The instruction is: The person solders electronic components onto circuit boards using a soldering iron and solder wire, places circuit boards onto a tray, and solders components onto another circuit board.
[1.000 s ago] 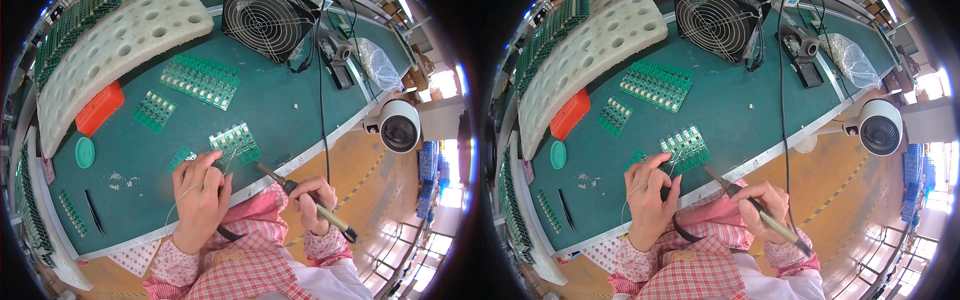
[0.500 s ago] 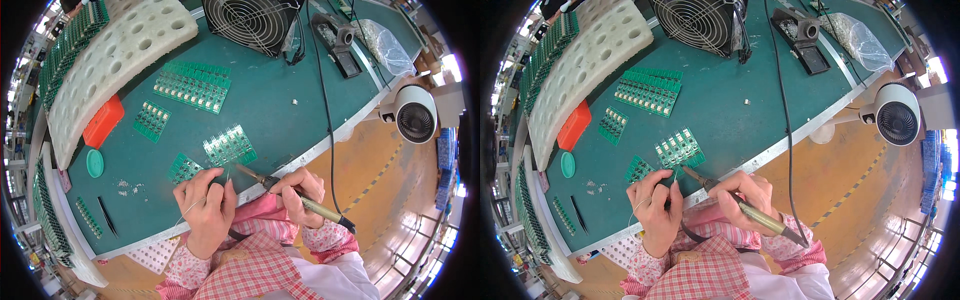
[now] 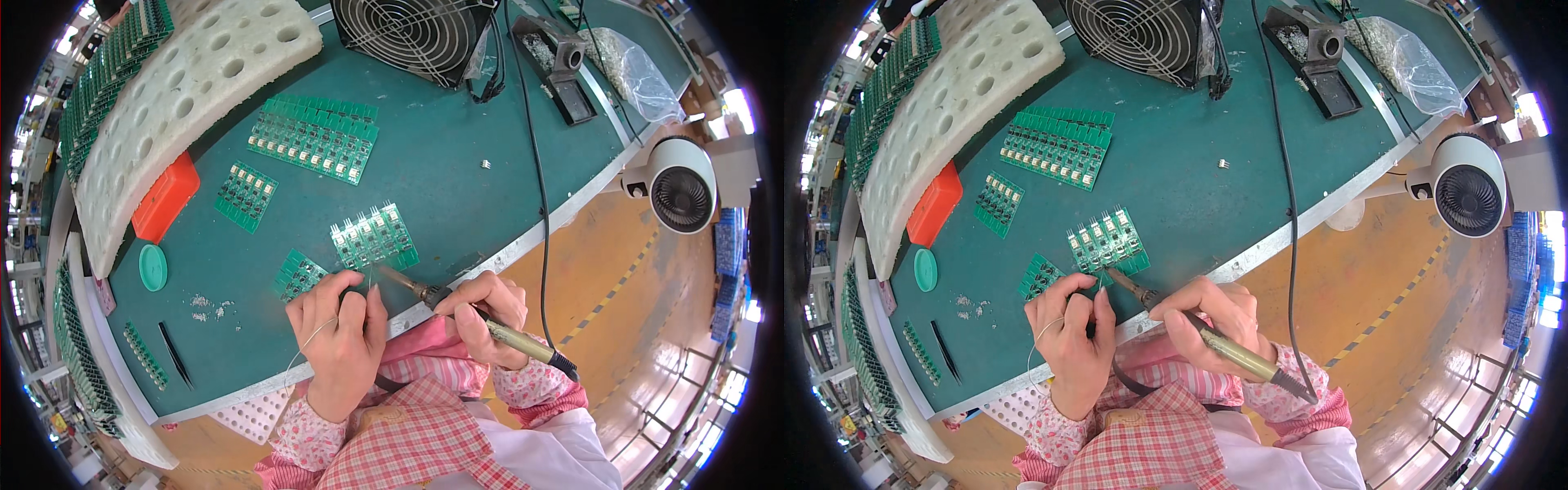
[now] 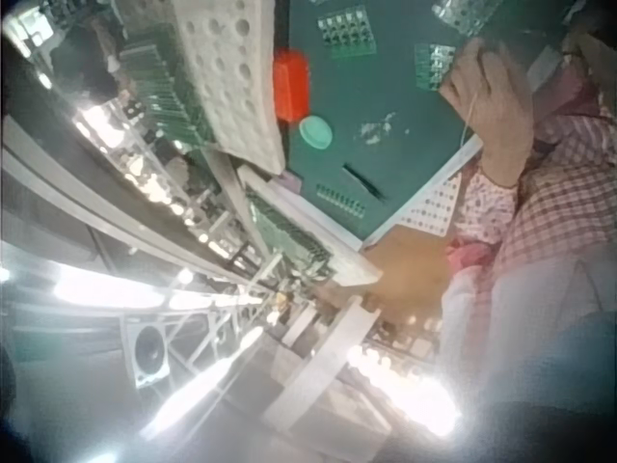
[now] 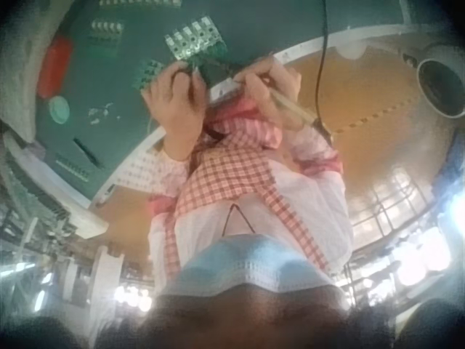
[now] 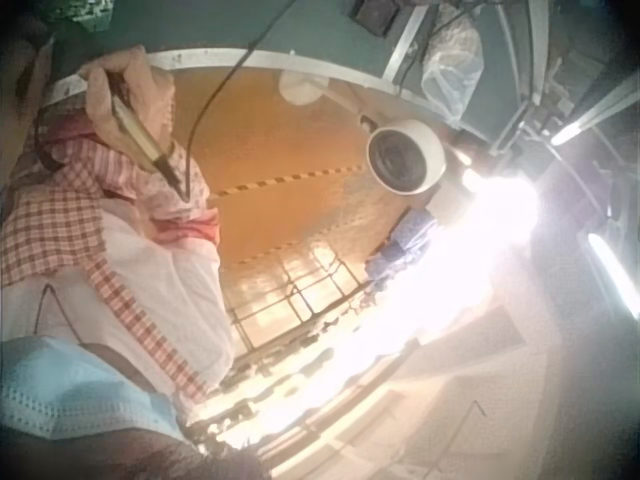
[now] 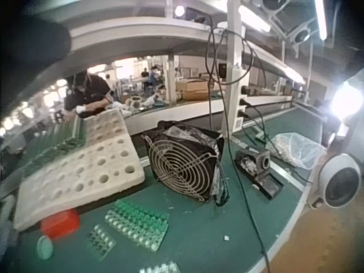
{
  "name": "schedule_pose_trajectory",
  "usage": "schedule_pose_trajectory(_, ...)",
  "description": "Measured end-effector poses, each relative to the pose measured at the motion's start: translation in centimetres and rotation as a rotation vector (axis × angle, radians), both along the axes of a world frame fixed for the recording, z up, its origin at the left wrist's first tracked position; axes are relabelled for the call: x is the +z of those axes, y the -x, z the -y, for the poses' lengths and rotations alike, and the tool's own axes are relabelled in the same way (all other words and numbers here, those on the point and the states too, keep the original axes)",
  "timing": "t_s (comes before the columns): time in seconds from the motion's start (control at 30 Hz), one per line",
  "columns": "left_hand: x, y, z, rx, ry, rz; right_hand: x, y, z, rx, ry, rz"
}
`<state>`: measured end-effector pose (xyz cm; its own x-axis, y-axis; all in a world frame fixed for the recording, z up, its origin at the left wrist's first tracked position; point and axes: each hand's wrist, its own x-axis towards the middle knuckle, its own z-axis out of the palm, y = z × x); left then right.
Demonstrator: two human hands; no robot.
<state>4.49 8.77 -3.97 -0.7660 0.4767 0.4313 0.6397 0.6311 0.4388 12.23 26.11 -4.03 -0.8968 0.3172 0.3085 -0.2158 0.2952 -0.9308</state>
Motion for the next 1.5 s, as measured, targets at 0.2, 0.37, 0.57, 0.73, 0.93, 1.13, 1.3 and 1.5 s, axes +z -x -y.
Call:
schedule_pose_trajectory(0.2, -0.1, 0.1, -0.1, -0.011, -0.001, -0.002, 0.2, 0.3, 0.2, 0.020, -0.090, -0.028)
schedule_pose_trajectory(0.37, -0.2, 0.0, -0.2, -0.001, -0.039, -0.006, 0.2, 0.0, 0.5, -0.002, -0.066, -0.011)
schedule_pose_trajectory(0.57, 0.0, -0.1, 0.1, -0.009, -0.042, -0.007, 0.3, -0.2, 0.4, 0.001, -0.168, -0.078)
schedule_pose_trajectory(0.73, 0.1, -0.1, 0.1, -0.011, -0.041, -0.006, -0.2, -0.7, 0.5, -0.049, -0.112, -0.110)
schedule_pose_trajectory(0.93, 0.1, 0.0, 0.1, -0.011, -0.039, -0.001, -0.1, -0.5, 0.5, -0.049, -0.155, -0.093)
schedule_pose_trajectory(1.13, 0.0, 0.0, 0.1, -0.006, -0.041, 0.000, -0.2, 0.1, 0.6, 0.004, -0.131, -0.077)
schedule_pose_trajectory(1.3, 0.0, 0.0, 0.2, -0.005, -0.028, -0.002, -0.1, 0.4, 0.4, 0.018, -0.188, -0.131)
schedule_pose_trajectory(1.5, 1.4, 1.7, 2.0, -0.073, -0.009, 0.067, -0.2, -0.4, 0.1, 0.016, -0.187, -0.319)
